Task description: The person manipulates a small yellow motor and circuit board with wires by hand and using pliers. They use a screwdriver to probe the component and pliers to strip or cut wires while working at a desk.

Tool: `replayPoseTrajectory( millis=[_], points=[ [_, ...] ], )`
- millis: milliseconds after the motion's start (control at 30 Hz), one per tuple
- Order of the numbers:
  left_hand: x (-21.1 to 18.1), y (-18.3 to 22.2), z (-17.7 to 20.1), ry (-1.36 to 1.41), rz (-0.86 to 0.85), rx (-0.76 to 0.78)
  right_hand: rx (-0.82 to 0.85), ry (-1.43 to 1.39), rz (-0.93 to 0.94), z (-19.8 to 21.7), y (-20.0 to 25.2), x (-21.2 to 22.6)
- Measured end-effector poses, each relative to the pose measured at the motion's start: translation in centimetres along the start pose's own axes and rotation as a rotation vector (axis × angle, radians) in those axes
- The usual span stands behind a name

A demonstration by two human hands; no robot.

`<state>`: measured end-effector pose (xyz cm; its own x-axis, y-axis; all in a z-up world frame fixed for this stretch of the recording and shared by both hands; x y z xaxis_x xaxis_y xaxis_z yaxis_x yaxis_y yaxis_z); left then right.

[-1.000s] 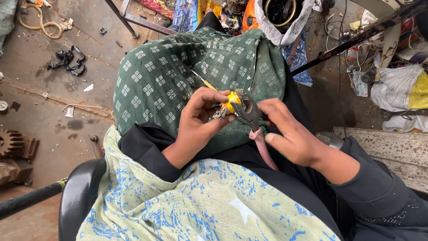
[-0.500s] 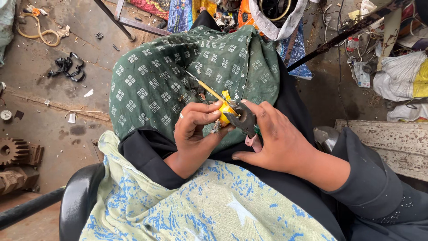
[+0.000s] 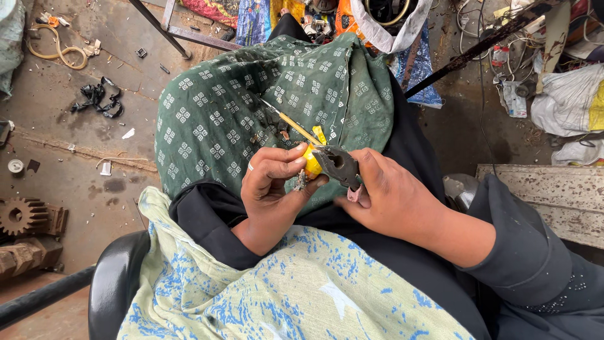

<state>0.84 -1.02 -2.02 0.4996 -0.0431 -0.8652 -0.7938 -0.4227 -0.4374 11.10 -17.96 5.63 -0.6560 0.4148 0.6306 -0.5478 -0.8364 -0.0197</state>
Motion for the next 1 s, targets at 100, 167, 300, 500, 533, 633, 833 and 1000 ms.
replayPoseTrajectory(
  millis=[100, 167, 300, 500, 533, 633, 833, 1000],
  points=[
    [0.0, -0.1, 0.0, -0.006, 0.001, 0.011, 0.022, -0.036, -0.057, -0.2, 0.2, -0.5],
    [-0.1, -0.2, 0.1, 0.029, 0.002, 0.017, 0.075, -0.083, -0.124, -0.3, 0.1, -1.0],
    [0.1, -0.8, 0.5, 0.24, 0.239, 0.03, 0.205, -0.185, -0.256, -0.2, -0.1, -2.1],
    [-0.6, -2.2, 0.4, 0.242, 0.181, 0.04, 0.145, -0.241, -0.231, 0.5, -0.4, -1.6],
    [-0.7, -2.4, 0.4, 0.225, 0.156, 0.039, 0.106, -0.208, -0.221, 0.7, -0.4, -1.6],
    [-0.6, -2.4, 0.7, 0.258, 0.197, -0.035, 0.018, -0.108, -0.244, 1.2, -0.5, -1.8],
    [0.8, -2.7, 1.4, 0.402, 0.278, -0.154, -0.079, 0.282, -0.108, 1.5, -1.3, -4.8],
    [0.9, -2.7, 1.4, 0.515, 0.393, -0.137, -0.002, 0.531, 0.004, 0.5, -2.6, -5.6]
  ],
)
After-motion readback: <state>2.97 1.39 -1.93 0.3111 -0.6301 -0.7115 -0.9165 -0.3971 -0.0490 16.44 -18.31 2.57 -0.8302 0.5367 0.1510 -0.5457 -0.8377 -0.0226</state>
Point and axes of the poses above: each hand's wrist, its own y-axis away from the middle knuckle, its own z-axis out of the back of the hand, x = y × z, the point moved 2 cm from there along -y, towards the middle knuckle, and after that the axes turned 2 degrees about -z, right-handed, at the moved point
